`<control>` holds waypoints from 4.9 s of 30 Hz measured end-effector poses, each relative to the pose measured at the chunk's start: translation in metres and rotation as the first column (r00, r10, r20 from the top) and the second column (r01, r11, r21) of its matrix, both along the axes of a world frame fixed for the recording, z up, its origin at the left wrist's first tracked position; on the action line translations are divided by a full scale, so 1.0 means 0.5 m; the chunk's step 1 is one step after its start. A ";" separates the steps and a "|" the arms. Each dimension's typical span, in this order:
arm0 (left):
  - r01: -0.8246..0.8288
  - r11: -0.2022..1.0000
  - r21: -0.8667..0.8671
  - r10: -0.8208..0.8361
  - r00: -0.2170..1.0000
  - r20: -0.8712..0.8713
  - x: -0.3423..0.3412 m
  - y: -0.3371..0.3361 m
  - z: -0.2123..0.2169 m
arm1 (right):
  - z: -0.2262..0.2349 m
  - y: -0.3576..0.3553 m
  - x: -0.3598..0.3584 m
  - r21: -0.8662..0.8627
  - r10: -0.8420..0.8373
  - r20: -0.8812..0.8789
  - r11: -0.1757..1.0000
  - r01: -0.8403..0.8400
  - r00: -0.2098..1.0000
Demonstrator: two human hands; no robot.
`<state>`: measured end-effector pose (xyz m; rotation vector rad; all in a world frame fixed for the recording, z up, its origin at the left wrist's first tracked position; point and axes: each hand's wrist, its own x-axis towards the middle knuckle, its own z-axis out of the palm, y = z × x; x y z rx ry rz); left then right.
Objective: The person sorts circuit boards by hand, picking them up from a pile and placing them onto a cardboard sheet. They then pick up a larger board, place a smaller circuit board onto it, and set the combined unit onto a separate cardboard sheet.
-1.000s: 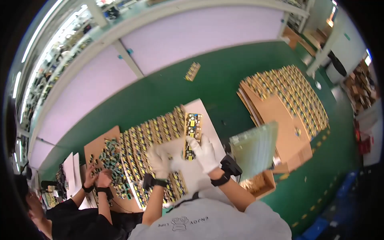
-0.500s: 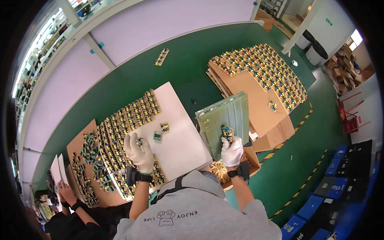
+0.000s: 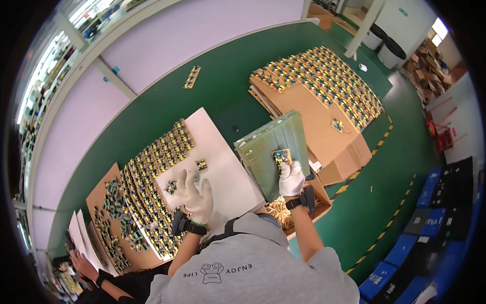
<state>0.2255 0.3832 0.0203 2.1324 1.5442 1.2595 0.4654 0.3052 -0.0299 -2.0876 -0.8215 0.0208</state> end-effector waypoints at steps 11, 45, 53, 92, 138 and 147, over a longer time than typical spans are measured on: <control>0.657 0.590 -0.470 -0.563 0.751 0.344 0.079 -0.014 0.141 | 0.049 -0.057 -0.077 0.089 0.252 0.074 0.962 -0.258 0.965; 0.412 0.619 -0.669 -0.360 0.906 0.224 0.064 -0.006 0.037 | -0.022 -0.008 -0.018 0.124 0.009 0.175 0.992 -0.031 0.984; 0.488 0.657 -0.574 -0.481 0.858 0.179 0.090 -0.045 0.038 | -0.007 0.000 0.003 0.053 -0.007 0.062 0.999 0.003 0.998; 0.120 0.700 -0.704 0.557 0.524 0.644 -0.063 0.046 -0.165 | -0.012 0.177 -0.344 0.326 0.770 -0.606 0.470 -0.820 0.200; -0.245 0.661 -0.709 0.084 0.963 -0.254 -0.108 0.037 -0.013 | -0.055 0.589 -0.310 -0.055 0.499 -0.396 0.825 -0.562 0.771; -0.196 0.800 -0.567 -0.044 0.924 -0.380 -0.083 0.142 -0.072 | 0.374 0.220 -0.232 0.395 0.576 -0.312 0.802 -0.448 0.756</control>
